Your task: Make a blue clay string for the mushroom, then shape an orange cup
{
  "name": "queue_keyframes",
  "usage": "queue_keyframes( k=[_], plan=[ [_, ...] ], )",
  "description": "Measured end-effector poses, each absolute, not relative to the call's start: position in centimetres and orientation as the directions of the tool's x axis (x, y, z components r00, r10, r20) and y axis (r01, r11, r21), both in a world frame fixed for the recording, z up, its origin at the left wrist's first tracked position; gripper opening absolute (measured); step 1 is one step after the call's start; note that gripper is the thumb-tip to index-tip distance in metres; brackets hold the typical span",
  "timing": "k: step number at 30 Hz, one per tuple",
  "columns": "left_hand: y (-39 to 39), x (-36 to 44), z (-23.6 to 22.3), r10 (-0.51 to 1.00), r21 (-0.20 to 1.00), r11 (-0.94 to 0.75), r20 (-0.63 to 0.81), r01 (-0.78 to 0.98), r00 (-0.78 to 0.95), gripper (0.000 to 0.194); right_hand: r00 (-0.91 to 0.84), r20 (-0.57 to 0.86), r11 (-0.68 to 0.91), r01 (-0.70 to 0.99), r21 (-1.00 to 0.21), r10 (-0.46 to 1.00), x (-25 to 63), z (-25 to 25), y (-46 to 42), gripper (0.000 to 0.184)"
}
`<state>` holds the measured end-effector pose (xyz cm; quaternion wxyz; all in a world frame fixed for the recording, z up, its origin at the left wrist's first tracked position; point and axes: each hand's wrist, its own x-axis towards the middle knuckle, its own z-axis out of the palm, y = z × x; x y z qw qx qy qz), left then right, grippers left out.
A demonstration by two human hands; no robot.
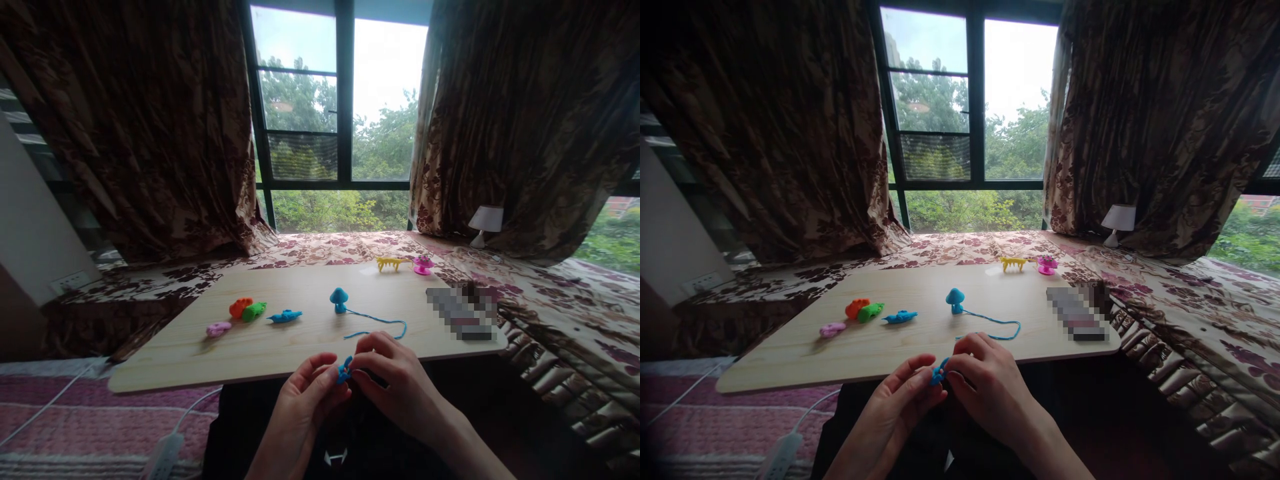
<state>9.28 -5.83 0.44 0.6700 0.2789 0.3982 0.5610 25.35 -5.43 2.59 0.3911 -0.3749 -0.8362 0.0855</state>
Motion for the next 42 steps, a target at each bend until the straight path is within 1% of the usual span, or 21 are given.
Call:
queue_keyframes(
  k=[2, 7, 9, 13, 17, 23, 25, 28, 31, 33, 36, 42],
  plan=[
    [-5.7, 9.2, 0.2, 0.974, 0.820, 0.212, -0.220, -0.531, 0.050, 0.032, -0.407, 0.586, 0.700, 0.554, -0.452, 0.700, 25.4, 2.5, -5.5, 0.016],
    [-5.9, 9.2, 0.4, 0.976, 0.823, 0.198, -0.215, -0.532, 0.031, 0.033, -0.359, 0.529, 0.637, 0.505, -0.582, 0.769, 25.5, 2.4, -5.7, 0.012],
    [-6.1, 9.3, 0.7, 0.977, 0.819, 0.196, -0.212, -0.539, 0.033, 0.032, -0.351, 0.510, 0.618, 0.491, -0.613, 0.785, 25.4, 2.2, -5.7, 0.013],
    [-6.3, 9.5, 1.0, 0.982, 0.828, 0.176, -0.186, -0.532, 0.036, 0.033, -0.359, 0.511, 0.625, 0.470, -0.624, 0.781, 24.9, 1.6, -5.6, 0.014],
    [-6.1, 9.3, 0.5, 0.981, 0.844, 0.175, -0.193, -0.508, 0.018, 0.036, -0.370, 0.522, 0.640, 0.447, -0.625, 0.769, 24.7, 1.3, -5.5, 0.009],
    [-5.9, 9.2, 0.3, 0.979, 0.817, 0.178, -0.203, -0.549, 0.014, 0.037, -0.376, 0.500, 0.625, 0.419, -0.659, 0.780, 24.9, 1.3, -5.8, 0.009],
    [-6.0, 9.2, 0.4, 0.977, 0.811, 0.185, -0.212, -0.555, 0.015, 0.037, -0.353, 0.529, 0.635, 0.452, -0.626, 0.772, 25.0, 1.3, -5.9, 0.013],
    [-6.0, 9.3, 0.4, 0.980, 0.821, 0.181, -0.199, -0.541, 0.025, 0.035, -0.358, 0.592, 0.681, 0.519, -0.517, 0.722, 25.0, 1.4, -5.9, 0.017],
    [-6.0, 9.3, 0.5, 0.980, 0.828, 0.183, -0.199, -0.529, 0.027, 0.034, -0.411, 0.622, 0.720, 0.572, -0.394, 0.667, 25.0, 1.6, -5.8, 0.015],
    [-6.0, 9.3, 0.5, 0.977, 0.823, 0.197, -0.212, -0.533, 0.034, 0.035, -0.444, 0.624, 0.734, 0.590, -0.337, 0.643, 24.9, 1.7, -5.7, 0.012],
    [-5.8, 9.2, 0.4, 0.972, 0.805, 0.226, -0.224, -0.549, 0.071, 0.036, -0.486, 0.622, 0.755, 0.592, -0.282, 0.613, 25.0, 1.8, -5.6, 0.014],
    [-5.6, 8.9, 0.0, 0.962, 0.776, 0.271, -0.240, -0.570, 0.131, 0.036, -0.542, 0.621, 0.786, 0.582, -0.209, 0.566, 25.1, 1.8, -5.6, 0.019]
  ],
)
